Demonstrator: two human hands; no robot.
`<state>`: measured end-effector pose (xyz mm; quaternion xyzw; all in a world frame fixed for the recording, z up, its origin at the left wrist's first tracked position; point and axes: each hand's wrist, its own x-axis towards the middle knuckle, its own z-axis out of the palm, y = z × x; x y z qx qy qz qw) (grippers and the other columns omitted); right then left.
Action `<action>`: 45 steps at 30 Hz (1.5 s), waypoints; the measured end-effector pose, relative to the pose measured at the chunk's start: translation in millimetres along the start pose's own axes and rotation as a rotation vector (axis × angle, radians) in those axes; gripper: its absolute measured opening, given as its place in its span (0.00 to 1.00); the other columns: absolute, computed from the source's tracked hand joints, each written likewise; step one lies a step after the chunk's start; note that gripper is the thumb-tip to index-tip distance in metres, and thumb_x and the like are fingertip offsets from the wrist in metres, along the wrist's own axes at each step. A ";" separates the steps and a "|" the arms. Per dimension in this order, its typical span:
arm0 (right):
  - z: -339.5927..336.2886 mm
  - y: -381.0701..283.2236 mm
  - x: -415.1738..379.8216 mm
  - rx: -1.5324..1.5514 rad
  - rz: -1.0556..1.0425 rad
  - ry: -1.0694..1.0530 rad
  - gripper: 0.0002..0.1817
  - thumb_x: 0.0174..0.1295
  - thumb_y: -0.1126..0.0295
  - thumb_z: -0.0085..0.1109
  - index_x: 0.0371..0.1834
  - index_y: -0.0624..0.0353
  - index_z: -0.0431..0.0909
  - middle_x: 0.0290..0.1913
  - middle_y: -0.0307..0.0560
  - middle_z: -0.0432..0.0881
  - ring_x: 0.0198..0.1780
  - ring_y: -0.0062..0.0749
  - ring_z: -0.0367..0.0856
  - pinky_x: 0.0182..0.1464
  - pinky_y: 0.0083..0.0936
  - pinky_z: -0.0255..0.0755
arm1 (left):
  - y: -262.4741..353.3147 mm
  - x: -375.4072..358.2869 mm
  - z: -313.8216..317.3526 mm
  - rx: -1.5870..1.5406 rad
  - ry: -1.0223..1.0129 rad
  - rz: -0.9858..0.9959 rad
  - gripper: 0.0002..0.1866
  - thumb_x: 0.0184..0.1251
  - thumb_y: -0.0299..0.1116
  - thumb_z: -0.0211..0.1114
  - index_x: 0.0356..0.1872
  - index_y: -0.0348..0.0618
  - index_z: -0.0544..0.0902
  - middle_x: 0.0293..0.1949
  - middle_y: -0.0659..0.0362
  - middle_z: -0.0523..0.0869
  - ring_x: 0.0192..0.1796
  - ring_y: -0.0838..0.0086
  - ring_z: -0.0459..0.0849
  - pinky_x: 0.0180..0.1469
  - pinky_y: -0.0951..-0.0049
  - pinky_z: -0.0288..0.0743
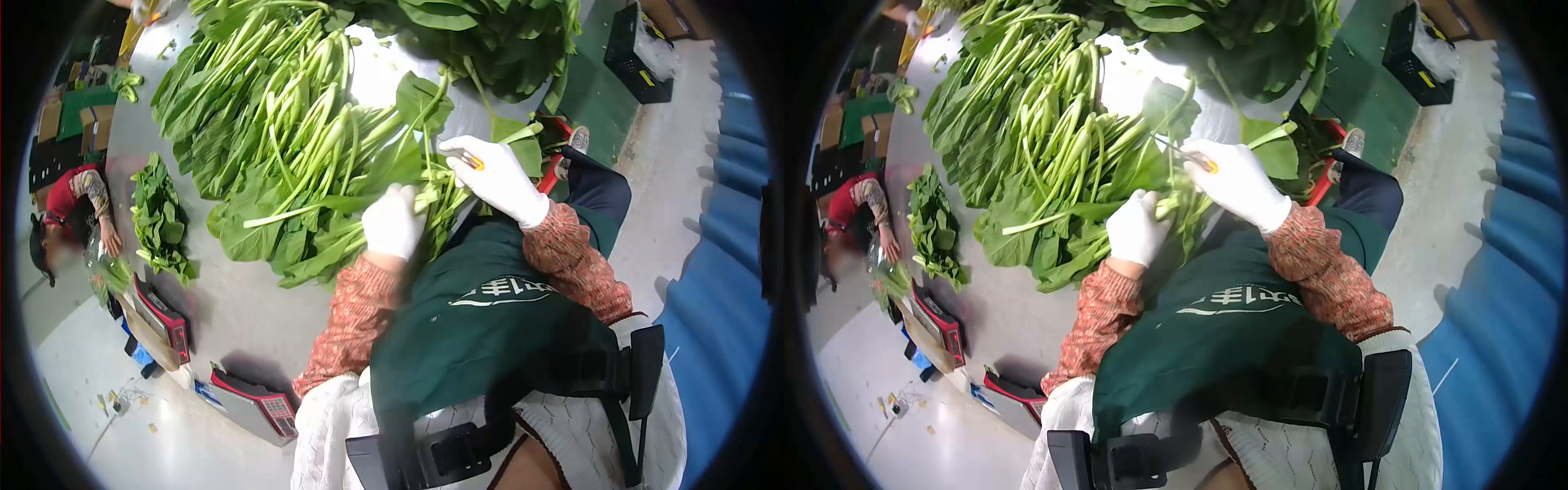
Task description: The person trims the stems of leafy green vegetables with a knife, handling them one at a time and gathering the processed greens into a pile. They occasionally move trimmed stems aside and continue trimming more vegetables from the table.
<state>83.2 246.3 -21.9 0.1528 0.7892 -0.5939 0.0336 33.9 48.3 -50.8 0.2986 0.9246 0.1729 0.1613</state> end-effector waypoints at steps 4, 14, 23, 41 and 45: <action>-11.9 -10.4 -16.0 -0.155 -0.063 0.044 0.18 0.61 0.79 0.56 0.56 0.58 0.79 0.30 0.43 0.82 0.30 0.22 0.81 0.37 0.23 0.75 | -3.7 -1.0 -30.8 -0.169 0.068 -0.053 0.15 0.51 0.36 0.72 0.41 0.45 0.85 0.33 0.50 0.87 0.36 0.55 0.87 0.40 0.64 0.80; 2.5 -53.7 -13.3 -0.442 -0.169 0.034 0.25 0.54 0.74 0.60 0.59 0.51 0.75 0.31 0.51 0.84 0.34 0.50 0.85 0.37 0.38 0.78 | 30.8 -15.5 -116.4 -0.465 0.187 -0.046 0.14 0.54 0.22 0.72 0.43 0.37 0.85 0.34 0.56 0.89 0.35 0.80 0.84 0.43 0.77 0.78; -30.2 -0.6 16.0 -0.120 0.076 0.144 0.15 0.67 0.71 0.57 0.55 0.62 0.79 0.26 0.46 0.84 0.28 0.28 0.84 0.33 0.26 0.75 | 17.0 -27.9 -171.6 -0.910 0.177 -0.277 0.16 0.55 0.19 0.71 0.47 0.33 0.85 0.37 0.61 0.88 0.37 0.83 0.82 0.43 0.81 0.77; -17.8 -16.3 24.2 -0.093 -0.172 0.034 0.12 0.62 0.63 0.67 0.38 0.61 0.80 0.29 0.40 0.76 0.32 0.25 0.74 0.35 0.25 0.69 | 13.2 -30.2 -140.4 -0.552 -0.064 0.139 0.14 0.44 0.25 0.77 0.34 0.44 0.85 0.33 0.57 0.84 0.36 0.70 0.82 0.43 0.73 0.77; -32.6 -73.7 17.1 0.015 -0.365 0.063 0.09 0.61 0.70 0.69 0.37 0.63 0.79 0.27 0.35 0.70 0.28 0.14 0.64 0.30 0.17 0.61 | 44.1 -19.0 -136.5 -0.290 0.225 0.350 0.15 0.38 0.23 0.75 0.32 0.43 0.83 0.45 0.52 0.82 0.50 0.58 0.81 0.53 0.63 0.74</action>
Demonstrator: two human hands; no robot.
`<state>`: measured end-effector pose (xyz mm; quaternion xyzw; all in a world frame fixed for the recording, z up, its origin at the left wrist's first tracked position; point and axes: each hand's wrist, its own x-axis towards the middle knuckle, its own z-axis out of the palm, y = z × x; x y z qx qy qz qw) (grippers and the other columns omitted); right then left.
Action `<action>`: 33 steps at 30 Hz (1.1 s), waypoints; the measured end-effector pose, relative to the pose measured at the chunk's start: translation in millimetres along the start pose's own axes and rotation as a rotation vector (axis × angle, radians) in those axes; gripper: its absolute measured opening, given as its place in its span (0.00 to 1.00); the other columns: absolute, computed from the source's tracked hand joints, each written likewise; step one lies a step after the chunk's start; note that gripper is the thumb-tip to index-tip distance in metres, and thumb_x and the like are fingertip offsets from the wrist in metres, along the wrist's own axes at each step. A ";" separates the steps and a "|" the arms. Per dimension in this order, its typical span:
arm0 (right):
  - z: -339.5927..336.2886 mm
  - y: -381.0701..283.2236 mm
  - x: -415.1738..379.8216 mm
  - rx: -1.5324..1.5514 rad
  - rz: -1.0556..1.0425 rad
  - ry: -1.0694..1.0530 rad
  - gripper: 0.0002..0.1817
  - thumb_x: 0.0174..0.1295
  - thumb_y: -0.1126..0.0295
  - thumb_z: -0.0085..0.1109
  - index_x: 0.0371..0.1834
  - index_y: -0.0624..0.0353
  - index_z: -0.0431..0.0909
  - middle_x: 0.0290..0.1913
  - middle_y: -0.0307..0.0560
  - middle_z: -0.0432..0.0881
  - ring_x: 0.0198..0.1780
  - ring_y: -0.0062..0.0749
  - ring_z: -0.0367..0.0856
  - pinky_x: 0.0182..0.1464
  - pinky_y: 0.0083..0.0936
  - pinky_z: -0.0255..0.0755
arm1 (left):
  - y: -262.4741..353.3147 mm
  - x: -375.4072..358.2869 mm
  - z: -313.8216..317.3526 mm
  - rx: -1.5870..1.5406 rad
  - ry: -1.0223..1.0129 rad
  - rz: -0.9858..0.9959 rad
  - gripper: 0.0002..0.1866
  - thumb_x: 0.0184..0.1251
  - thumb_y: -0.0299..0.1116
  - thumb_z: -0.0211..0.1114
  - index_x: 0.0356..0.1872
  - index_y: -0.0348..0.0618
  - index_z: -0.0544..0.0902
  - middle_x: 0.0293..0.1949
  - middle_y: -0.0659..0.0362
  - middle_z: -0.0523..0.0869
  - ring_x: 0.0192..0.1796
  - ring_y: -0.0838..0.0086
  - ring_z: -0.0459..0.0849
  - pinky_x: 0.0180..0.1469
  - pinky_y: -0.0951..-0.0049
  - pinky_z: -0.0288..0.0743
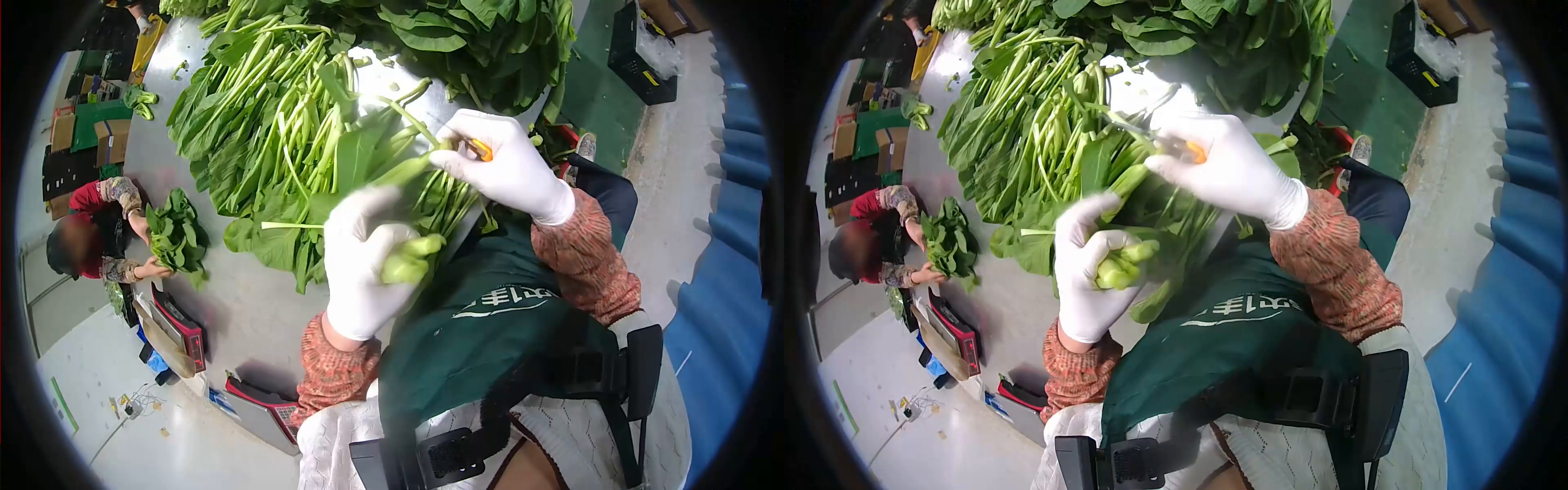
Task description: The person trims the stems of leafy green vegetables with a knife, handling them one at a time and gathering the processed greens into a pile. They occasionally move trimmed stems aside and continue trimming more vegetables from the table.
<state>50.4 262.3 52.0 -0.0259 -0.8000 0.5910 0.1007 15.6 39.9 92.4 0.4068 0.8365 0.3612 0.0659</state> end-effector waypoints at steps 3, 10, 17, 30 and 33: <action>-10.3 -37.3 -1.2 -0.004 -0.048 -0.081 0.08 0.61 0.72 0.68 0.39 0.63 0.80 0.28 0.35 0.73 0.29 0.15 0.65 0.31 0.18 0.62 | 14.8 18.4 -1.2 0.245 0.117 0.082 0.17 0.37 0.24 0.76 0.33 0.43 0.83 0.53 0.46 0.80 0.59 0.48 0.76 0.62 0.53 0.69; -2.5 -20.7 -15.5 -0.240 -0.108 0.017 0.16 0.54 0.83 0.64 0.48 0.61 0.81 0.37 0.48 0.84 0.37 0.34 0.85 0.41 0.24 0.76 | -0.3 19.2 6.2 -0.079 0.116 -0.036 0.17 0.37 0.24 0.74 0.34 0.43 0.83 0.42 0.52 0.82 0.41 0.58 0.83 0.42 0.65 0.78; 8.1 37.8 -11.6 -0.162 0.118 0.109 0.13 0.65 0.76 0.57 0.53 0.62 0.80 0.30 0.45 0.84 0.29 0.26 0.82 0.35 0.23 0.76 | 2.6 13.3 -3.6 -0.155 0.075 -0.097 0.13 0.45 0.20 0.73 0.34 0.39 0.82 0.43 0.52 0.84 0.45 0.63 0.84 0.49 0.68 0.77; -17.4 -10.9 -11.3 0.342 0.175 -0.012 0.08 0.64 0.79 0.56 0.44 0.66 0.82 0.35 0.44 0.82 0.36 0.24 0.80 0.41 0.20 0.74 | 8.0 3.7 -51.4 -0.204 0.060 -0.099 0.15 0.42 0.18 0.71 0.36 0.41 0.84 0.41 0.52 0.85 0.43 0.64 0.84 0.47 0.70 0.77; -40.6 28.9 -4.2 -0.285 0.176 0.096 0.15 0.61 0.71 0.62 0.51 0.61 0.80 0.36 0.48 0.80 0.33 0.37 0.84 0.35 0.29 0.77 | -19.9 -21.8 -91.8 -0.448 0.235 0.047 0.18 0.50 0.21 0.72 0.44 0.41 0.81 0.49 0.40 0.81 0.36 0.69 0.82 0.38 0.72 0.77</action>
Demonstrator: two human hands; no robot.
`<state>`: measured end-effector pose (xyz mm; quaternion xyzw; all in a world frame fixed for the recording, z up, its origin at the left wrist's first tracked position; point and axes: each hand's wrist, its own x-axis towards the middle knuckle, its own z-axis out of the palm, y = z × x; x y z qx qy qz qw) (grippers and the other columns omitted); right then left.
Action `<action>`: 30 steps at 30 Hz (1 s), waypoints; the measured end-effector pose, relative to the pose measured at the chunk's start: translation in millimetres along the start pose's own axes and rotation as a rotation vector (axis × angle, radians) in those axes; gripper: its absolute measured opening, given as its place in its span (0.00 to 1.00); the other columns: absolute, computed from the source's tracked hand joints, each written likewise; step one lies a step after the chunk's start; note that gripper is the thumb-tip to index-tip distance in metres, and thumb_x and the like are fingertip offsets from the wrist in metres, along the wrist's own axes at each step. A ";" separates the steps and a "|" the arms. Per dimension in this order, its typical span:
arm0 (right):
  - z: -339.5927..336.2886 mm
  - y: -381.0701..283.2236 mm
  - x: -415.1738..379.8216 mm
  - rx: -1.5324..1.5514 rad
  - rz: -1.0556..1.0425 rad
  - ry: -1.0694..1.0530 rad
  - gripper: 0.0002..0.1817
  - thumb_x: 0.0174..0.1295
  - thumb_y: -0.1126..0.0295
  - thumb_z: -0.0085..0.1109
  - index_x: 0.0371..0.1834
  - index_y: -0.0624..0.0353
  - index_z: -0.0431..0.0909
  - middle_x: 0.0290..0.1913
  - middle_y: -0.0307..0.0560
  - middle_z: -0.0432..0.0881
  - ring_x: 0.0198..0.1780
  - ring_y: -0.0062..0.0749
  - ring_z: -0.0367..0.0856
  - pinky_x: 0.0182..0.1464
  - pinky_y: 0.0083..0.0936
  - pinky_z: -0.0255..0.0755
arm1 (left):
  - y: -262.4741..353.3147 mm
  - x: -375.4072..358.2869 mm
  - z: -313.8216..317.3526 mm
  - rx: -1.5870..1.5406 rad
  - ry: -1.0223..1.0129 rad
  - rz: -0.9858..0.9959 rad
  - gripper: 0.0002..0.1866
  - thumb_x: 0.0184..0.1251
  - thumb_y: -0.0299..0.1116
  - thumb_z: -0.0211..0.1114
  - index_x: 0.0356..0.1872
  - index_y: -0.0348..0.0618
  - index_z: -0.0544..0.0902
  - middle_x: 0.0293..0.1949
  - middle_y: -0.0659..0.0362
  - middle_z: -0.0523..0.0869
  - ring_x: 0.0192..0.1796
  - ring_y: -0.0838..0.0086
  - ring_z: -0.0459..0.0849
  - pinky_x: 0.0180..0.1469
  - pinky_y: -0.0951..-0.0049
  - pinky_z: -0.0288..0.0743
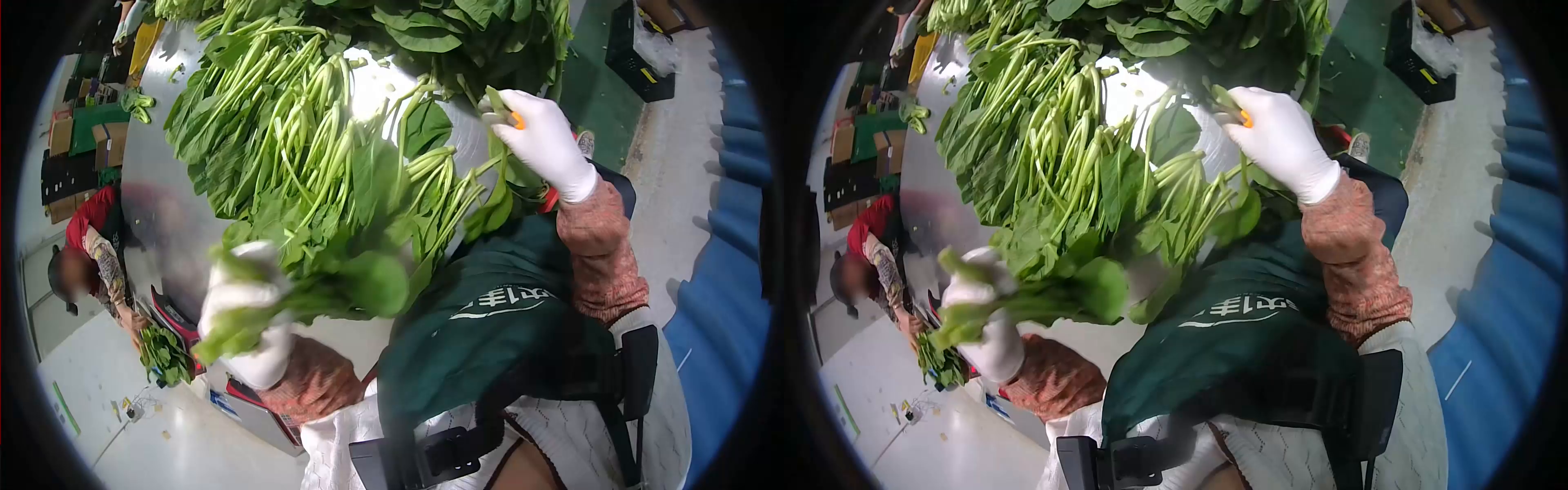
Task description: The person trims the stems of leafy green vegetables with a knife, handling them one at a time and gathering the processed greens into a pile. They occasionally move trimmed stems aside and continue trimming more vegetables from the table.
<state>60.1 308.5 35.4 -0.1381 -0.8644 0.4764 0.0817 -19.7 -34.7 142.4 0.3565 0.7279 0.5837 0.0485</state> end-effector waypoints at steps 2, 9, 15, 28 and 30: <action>6.9 11.1 -3.2 -0.672 -0.090 0.164 0.19 0.60 0.68 0.63 0.55 0.60 0.78 0.41 0.48 0.81 0.33 0.43 0.85 0.35 0.32 0.78 | -3.4 -10.4 -20.8 -0.205 0.084 0.109 0.33 0.55 0.28 0.77 0.62 0.41 0.72 0.59 0.32 0.75 0.31 0.74 0.80 0.29 0.80 0.74; 86.4 56.7 -4.6 -0.467 -0.234 -0.076 0.15 0.53 0.67 0.67 0.44 0.55 0.80 0.38 0.48 0.80 0.37 0.46 0.82 0.40 0.35 0.77 | 24.1 -13.7 -15.0 -0.038 0.074 -0.276 0.45 0.48 0.21 0.62 0.75 0.34 0.58 0.56 0.41 0.80 0.34 0.74 0.78 0.40 0.76 0.74; 25.3 -28.3 3.8 0.652 0.167 -0.222 0.12 0.60 0.66 0.71 0.39 0.62 0.83 0.32 0.41 0.83 0.34 0.20 0.82 0.35 0.19 0.76 | 24.1 -18.5 12.7 0.042 0.066 -0.481 0.23 0.46 0.08 0.61 0.45 0.41 0.73 0.36 0.54 0.83 0.38 0.75 0.79 0.43 0.76 0.74; 20.1 -97.5 -24.3 0.642 -0.009 0.000 0.09 0.61 0.70 0.70 0.35 0.62 0.80 0.26 0.34 0.79 0.28 0.12 0.72 0.30 0.15 0.66 | 16.1 16.7 111.7 0.573 0.086 0.011 0.23 0.48 0.18 0.74 0.49 0.38 0.83 0.42 0.53 0.85 0.40 0.64 0.83 0.46 0.69 0.77; 18.0 -101.2 -30.5 0.673 0.061 -0.105 0.09 0.61 0.72 0.70 0.40 0.63 0.81 0.30 0.37 0.82 0.32 0.15 0.76 0.36 0.18 0.71 | 8.0 15.1 110.6 0.645 0.094 0.064 0.21 0.47 0.19 0.73 0.46 0.39 0.83 0.39 0.54 0.85 0.37 0.62 0.82 0.43 0.68 0.76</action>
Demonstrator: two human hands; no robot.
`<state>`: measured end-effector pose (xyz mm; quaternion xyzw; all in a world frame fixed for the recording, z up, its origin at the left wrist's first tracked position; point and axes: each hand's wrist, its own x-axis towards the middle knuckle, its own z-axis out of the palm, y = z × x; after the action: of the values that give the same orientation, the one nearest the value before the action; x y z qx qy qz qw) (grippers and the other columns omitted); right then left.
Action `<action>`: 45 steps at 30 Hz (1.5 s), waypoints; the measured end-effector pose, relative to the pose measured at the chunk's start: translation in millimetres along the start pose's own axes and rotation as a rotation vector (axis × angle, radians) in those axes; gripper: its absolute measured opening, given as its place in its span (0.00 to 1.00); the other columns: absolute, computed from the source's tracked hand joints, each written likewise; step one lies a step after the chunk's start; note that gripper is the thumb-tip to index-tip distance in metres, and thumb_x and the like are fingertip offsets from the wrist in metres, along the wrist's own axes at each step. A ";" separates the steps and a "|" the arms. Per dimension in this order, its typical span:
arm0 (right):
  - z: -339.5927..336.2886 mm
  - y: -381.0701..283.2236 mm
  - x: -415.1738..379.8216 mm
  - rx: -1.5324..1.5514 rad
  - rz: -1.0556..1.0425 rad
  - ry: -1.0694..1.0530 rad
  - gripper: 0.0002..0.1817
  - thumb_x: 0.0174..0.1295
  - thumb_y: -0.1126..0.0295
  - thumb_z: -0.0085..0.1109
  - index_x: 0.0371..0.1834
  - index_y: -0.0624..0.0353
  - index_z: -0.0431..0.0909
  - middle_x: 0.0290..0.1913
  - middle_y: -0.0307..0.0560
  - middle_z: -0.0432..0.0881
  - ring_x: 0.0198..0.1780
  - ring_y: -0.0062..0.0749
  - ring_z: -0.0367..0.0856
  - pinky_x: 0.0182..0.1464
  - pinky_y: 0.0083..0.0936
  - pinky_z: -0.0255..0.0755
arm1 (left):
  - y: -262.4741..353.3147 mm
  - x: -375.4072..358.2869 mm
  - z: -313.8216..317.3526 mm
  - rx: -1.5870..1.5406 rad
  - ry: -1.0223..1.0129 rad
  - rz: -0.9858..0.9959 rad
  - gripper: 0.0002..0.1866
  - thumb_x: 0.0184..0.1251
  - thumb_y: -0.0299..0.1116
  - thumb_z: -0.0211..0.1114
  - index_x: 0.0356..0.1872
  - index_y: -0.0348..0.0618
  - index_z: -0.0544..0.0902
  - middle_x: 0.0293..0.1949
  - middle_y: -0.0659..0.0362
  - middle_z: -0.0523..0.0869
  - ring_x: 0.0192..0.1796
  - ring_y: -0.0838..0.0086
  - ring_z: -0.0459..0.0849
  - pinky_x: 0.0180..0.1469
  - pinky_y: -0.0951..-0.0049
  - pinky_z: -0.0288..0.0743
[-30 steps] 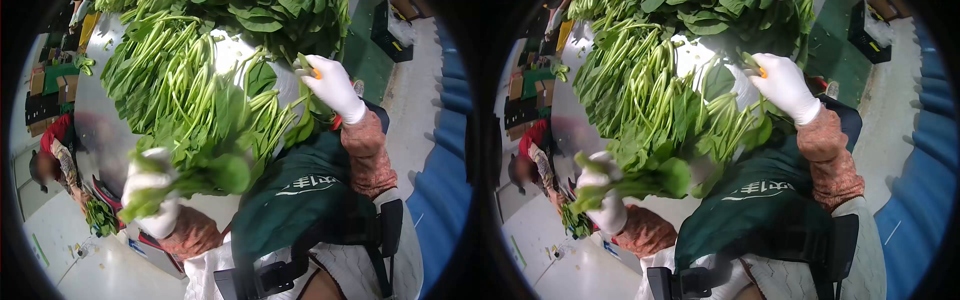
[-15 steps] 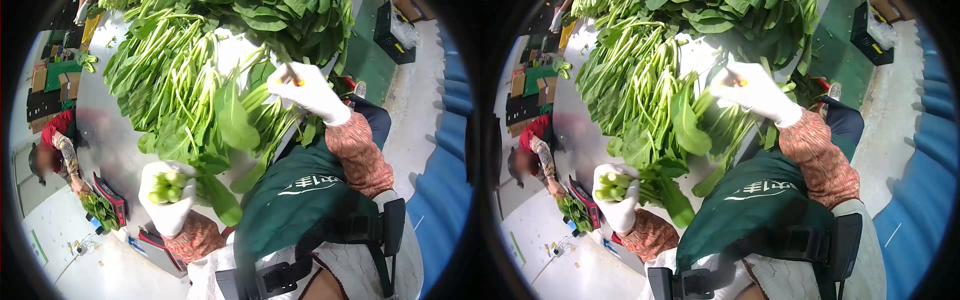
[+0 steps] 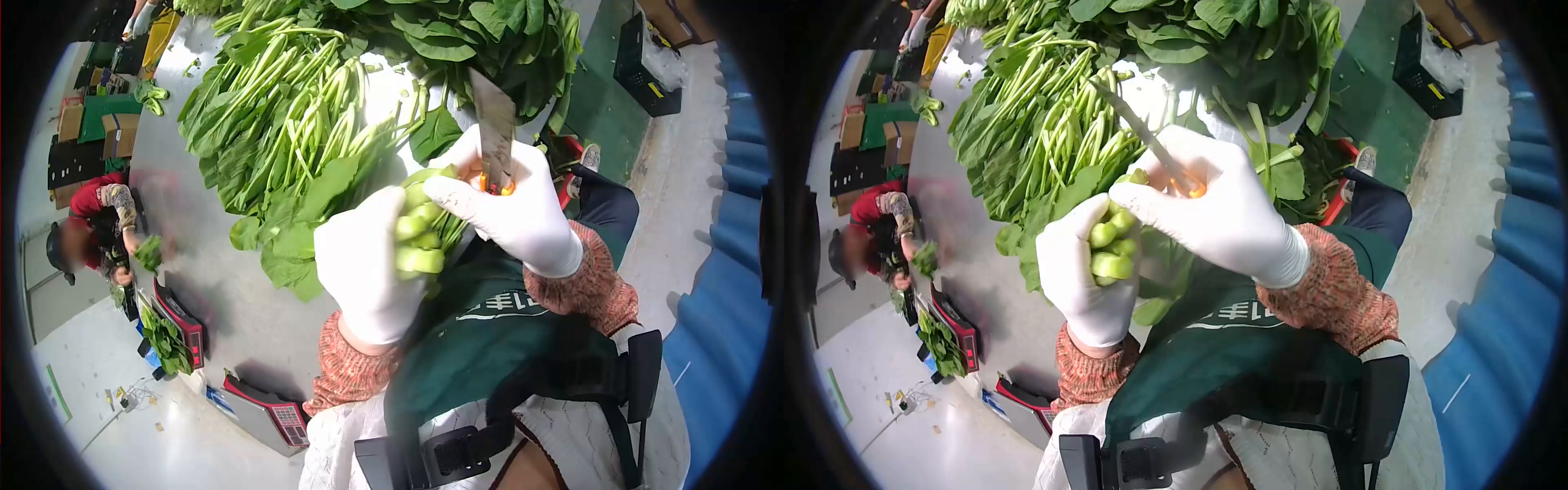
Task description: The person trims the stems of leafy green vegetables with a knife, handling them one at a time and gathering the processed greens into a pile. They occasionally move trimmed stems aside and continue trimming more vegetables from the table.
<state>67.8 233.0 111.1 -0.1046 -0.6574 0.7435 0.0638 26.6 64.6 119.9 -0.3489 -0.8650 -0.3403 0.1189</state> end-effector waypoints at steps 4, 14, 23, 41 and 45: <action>-11.6 27.9 3.0 -0.308 -0.253 -0.020 0.16 0.63 0.81 0.63 0.54 0.65 0.78 0.37 0.40 0.84 0.36 0.21 0.81 0.40 0.18 0.74 | -16.4 -2.0 3.4 -0.001 0.015 -0.048 0.19 0.44 0.21 0.72 0.42 0.43 0.84 0.35 0.56 0.85 0.36 0.59 0.81 0.42 0.65 0.73; -47.6 107.4 17.9 -0.514 -0.017 0.149 0.13 0.65 0.70 0.60 0.51 0.63 0.80 0.34 0.58 0.86 0.33 0.46 0.87 0.39 0.30 0.79 | -26.0 -5.2 -36.0 -0.377 -0.051 -0.366 0.18 0.51 0.19 0.73 0.44 0.36 0.81 0.39 0.59 0.86 0.38 0.76 0.83 0.47 0.75 0.77; -35.6 93.7 38.1 -0.404 -0.033 0.027 0.13 0.65 0.71 0.59 0.51 0.62 0.81 0.31 0.47 0.85 0.31 0.26 0.84 0.37 0.22 0.76 | -107.9 -41.4 -122.7 -1.228 0.432 -0.330 0.31 0.68 0.41 0.59 0.69 0.41 0.63 0.53 0.54 0.77 0.60 0.65 0.76 0.72 0.38 0.59; 22.5 163.1 127.5 -0.931 -0.070 -0.160 0.23 0.60 0.58 0.60 0.58 0.53 0.78 0.45 0.55 0.85 0.47 0.51 0.84 0.49 0.40 0.76 | -140.6 -53.3 -183.4 -0.920 -0.286 -0.046 0.26 0.50 0.27 0.70 0.54 0.38 0.77 0.32 0.62 0.83 0.30 0.78 0.81 0.35 0.75 0.73; 34.8 158.2 134.4 -1.019 0.040 -0.194 0.25 0.60 0.55 0.61 0.59 0.53 0.77 0.44 0.54 0.85 0.47 0.52 0.83 0.49 0.41 0.76 | -155.2 -55.5 -209.9 -1.307 -0.313 0.107 0.34 0.53 0.35 0.81 0.60 0.42 0.75 0.28 0.72 0.83 0.27 0.82 0.82 0.38 0.75 0.73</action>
<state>-64.1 210.5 -51.3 -0.0654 -0.9367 0.3366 -0.0705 -45.9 -186.9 172.2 -0.4368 -0.4697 -0.7329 -0.2266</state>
